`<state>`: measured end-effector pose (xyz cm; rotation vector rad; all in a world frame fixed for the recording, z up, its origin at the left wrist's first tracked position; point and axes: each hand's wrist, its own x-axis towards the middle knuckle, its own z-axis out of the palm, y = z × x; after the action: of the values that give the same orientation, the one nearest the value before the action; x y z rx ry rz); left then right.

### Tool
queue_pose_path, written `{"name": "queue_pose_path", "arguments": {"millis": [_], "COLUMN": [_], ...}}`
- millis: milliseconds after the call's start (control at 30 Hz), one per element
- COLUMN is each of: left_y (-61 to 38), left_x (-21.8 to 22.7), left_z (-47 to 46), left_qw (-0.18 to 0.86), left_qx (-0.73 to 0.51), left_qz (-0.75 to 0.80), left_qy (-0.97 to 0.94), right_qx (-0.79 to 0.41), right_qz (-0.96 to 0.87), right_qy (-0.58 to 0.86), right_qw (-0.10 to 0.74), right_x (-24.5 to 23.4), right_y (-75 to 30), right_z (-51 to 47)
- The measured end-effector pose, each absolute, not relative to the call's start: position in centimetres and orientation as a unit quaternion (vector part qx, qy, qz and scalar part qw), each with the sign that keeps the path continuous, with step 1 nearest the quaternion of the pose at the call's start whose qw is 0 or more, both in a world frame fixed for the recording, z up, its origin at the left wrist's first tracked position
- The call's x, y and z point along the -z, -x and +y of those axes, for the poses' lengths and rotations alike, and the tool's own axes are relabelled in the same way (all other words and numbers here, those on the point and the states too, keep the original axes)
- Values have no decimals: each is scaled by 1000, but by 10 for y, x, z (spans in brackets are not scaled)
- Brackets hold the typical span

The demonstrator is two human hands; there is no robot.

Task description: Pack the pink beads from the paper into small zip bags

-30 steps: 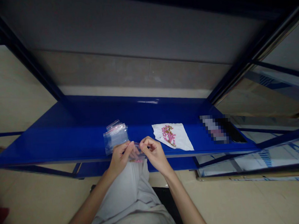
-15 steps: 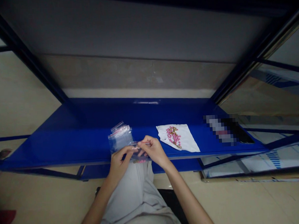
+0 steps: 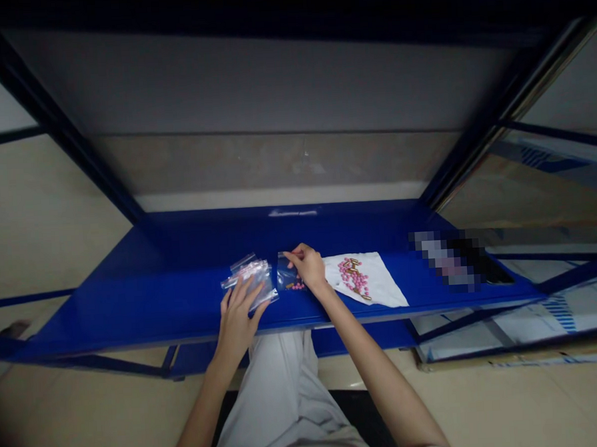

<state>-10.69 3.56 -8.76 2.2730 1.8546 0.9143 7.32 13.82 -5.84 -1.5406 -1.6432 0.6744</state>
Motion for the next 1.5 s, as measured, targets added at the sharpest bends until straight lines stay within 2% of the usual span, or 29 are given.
{"name": "queue_pose_path", "arguments": {"millis": [200, 367, 433, 567, 733, 833, 933, 1067, 1267, 1500], "left_y": [115, 125, 132, 147, 148, 135, 112, 78, 47, 39], "left_x": [78, 68, 69, 75, 61, 40, 18, 2, 6, 2], "left_z": [31, 36, 42, 53, 48, 37, 27, 18, 15, 14], "left_qw": [51, -28, -59, -43, 68, 260, 427, 520, 571, 574], "left_qx": [-322, -364, -321, -278, -406, -493, -486, -461, -424, -428], "left_qz": [600, 699, 754, 785, 727, 648, 592, 531, 501, 505], "left_qy": [-731, -614, -570, -552, -549, -519, -481, -485, -493, -481], "right_qx": [-174, -126, -111, -124, -206, -275, -357, -435, -501, -469], "right_qz": [-663, -681, -693, -711, -682, -661, -642, -633, -605, -679], "right_qy": [643, 644, 630, 587, 571, 545, 503, 443, 426, 393], "right_qw": [341, 325, 331, 368, 409, 437, 455, 463, 450, 404], "right_x": [59, 48, 42, 34, 32, 24, 9, -5, 0, -13], "right_y": [-70, -72, -75, -85, -101, -109, -111, -114, -130, -138], "right_z": [136, 122, 110, 83, 60, 52, 43, 29, 25, 25]}}
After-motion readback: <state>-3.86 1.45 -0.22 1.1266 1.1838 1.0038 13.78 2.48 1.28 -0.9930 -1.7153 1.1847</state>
